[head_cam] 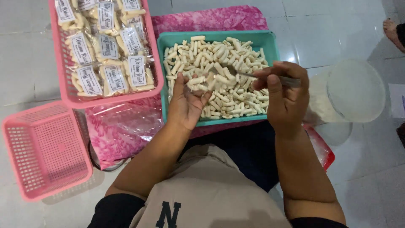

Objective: Manually packing small cylindrical snacks into clear plastic bags from a large tray on the floor.

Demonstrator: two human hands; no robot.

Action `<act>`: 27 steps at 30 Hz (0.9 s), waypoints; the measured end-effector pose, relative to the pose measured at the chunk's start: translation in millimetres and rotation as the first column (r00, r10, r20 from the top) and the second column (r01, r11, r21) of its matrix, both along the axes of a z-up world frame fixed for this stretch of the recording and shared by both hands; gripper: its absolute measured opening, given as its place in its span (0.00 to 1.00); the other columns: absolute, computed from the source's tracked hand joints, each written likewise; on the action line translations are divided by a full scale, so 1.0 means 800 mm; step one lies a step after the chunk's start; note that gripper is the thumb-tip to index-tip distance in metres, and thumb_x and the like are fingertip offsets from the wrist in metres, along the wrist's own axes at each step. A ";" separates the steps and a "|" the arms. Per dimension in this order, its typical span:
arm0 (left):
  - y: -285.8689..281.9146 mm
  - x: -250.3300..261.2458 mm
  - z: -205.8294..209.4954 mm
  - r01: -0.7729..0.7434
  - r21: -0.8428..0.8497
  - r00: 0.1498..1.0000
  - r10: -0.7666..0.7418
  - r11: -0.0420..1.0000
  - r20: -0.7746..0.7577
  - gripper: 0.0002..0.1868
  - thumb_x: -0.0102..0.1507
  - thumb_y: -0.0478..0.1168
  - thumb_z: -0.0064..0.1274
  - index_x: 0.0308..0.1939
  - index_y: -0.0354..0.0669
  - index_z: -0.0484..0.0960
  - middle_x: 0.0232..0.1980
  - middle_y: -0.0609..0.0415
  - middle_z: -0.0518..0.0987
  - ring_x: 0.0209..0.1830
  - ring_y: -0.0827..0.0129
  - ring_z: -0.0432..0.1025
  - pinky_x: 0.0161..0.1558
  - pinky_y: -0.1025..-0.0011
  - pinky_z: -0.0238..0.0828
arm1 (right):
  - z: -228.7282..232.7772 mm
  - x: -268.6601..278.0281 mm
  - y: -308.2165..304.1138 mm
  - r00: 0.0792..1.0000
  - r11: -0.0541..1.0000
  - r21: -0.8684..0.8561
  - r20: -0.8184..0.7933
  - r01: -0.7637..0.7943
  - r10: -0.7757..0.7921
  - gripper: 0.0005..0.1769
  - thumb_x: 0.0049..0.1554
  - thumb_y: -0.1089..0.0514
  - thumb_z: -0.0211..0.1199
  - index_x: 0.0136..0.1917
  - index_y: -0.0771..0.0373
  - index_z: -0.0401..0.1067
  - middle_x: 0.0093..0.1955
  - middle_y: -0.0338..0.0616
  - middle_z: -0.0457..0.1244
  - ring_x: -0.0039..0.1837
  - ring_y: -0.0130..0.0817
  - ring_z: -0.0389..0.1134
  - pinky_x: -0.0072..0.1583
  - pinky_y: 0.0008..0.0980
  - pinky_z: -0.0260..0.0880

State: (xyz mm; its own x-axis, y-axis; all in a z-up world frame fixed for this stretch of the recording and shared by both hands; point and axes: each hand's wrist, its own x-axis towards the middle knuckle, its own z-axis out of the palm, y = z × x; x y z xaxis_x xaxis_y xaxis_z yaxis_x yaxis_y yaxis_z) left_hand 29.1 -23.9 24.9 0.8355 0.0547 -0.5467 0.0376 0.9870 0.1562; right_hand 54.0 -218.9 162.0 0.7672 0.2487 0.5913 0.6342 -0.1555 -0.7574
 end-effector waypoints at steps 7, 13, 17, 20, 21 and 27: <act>0.000 0.003 -0.005 0.014 -0.147 1.000 -0.015 0.989 -0.006 0.19 0.62 0.54 0.63 0.41 0.49 0.72 0.37 0.55 0.66 0.33 0.62 0.70 0.61 0.44 0.79 | 0.021 -0.009 -0.030 0.969 0.991 -0.113 0.246 0.069 -0.039 0.11 0.69 0.68 0.52 0.60 0.79 0.59 0.47 0.67 0.70 0.39 0.44 0.73 0.45 0.40 0.77; -0.012 0.003 0.006 0.075 -0.107 0.997 -0.075 0.991 0.007 0.17 0.64 0.57 0.59 0.41 0.52 0.74 0.50 0.51 0.75 0.43 0.59 0.73 0.58 0.47 0.79 | -0.004 -0.024 -0.022 0.973 0.999 -0.028 0.230 0.032 -0.025 0.08 0.69 0.66 0.51 0.59 0.74 0.59 0.42 0.62 0.69 0.36 0.43 0.72 0.43 0.37 0.76; -0.013 0.002 -0.001 0.094 -0.132 0.996 -0.092 0.987 0.019 0.15 0.64 0.56 0.61 0.40 0.52 0.77 0.52 0.52 0.80 0.41 0.58 0.76 0.58 0.43 0.79 | -0.021 -0.029 -0.037 0.995 0.998 0.067 0.095 -0.011 0.005 0.09 0.68 0.64 0.55 0.59 0.72 0.62 0.47 0.65 0.70 0.41 0.46 0.75 0.47 0.42 0.78; -0.003 0.004 -0.009 0.082 -0.156 0.997 -0.079 0.984 0.023 0.16 0.63 0.55 0.63 0.40 0.51 0.79 0.53 0.52 0.81 0.49 0.54 0.77 0.57 0.42 0.79 | -0.041 -0.024 -0.074 0.998 0.972 0.229 0.010 -0.059 0.058 0.12 0.69 0.59 0.52 0.60 0.69 0.59 0.49 0.68 0.68 0.48 0.51 0.75 0.54 0.46 0.78; -0.001 0.004 -0.014 0.076 -0.170 0.997 -0.072 0.983 0.033 0.16 0.62 0.55 0.63 0.42 0.50 0.79 0.55 0.52 0.81 0.54 0.51 0.77 0.57 0.42 0.79 | -0.047 -0.023 -0.088 0.993 0.939 0.331 -0.038 -0.093 0.112 0.13 0.69 0.56 0.49 0.61 0.67 0.57 0.50 0.69 0.66 0.52 0.54 0.74 0.58 0.49 0.79; -0.007 -0.007 0.009 0.123 -0.178 0.988 -0.103 0.976 0.116 0.19 0.64 0.55 0.61 0.46 0.45 0.79 0.58 0.50 0.80 0.64 0.46 0.74 0.56 0.40 0.80 | -0.097 -0.026 -0.060 0.962 0.856 0.497 -0.132 -0.143 0.238 0.08 0.67 0.60 0.54 0.56 0.66 0.60 0.45 0.68 0.66 0.53 0.56 0.72 0.59 0.50 0.77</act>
